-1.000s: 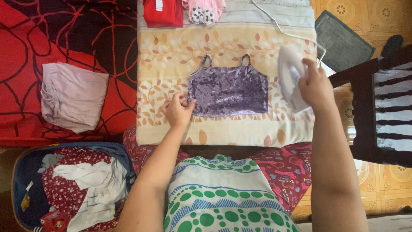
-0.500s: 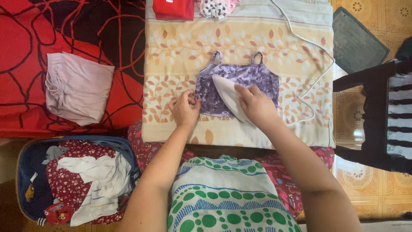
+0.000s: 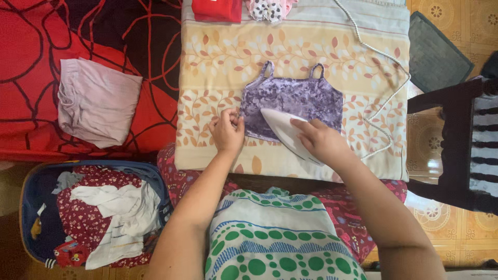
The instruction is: The person irons a small purple top and a white tank top on a padded surface, smoothing the fabric with an iron before folding each item and placing it aside.
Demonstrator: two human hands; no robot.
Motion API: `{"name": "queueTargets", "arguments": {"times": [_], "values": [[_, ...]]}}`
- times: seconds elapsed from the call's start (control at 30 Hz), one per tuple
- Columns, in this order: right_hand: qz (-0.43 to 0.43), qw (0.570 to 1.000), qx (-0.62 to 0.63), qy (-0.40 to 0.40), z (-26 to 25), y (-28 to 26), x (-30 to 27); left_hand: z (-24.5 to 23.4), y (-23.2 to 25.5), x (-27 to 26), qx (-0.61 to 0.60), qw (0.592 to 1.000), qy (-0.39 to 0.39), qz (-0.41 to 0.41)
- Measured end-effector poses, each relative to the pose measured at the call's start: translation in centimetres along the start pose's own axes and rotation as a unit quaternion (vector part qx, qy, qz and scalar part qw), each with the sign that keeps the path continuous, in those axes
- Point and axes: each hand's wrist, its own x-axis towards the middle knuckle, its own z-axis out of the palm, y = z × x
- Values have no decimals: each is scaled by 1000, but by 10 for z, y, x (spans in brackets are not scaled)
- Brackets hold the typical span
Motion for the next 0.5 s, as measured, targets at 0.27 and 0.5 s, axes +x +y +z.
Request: {"name": "queueTargets", "arguments": {"times": [0.27,0.5], "values": [[-25,999,-21,32,22,-26,42,5,-7,-8,-48,997,62,1],[-137,990,-14,23,27,-28,59,12,-23,-14,-235,966,95,-48]]}}
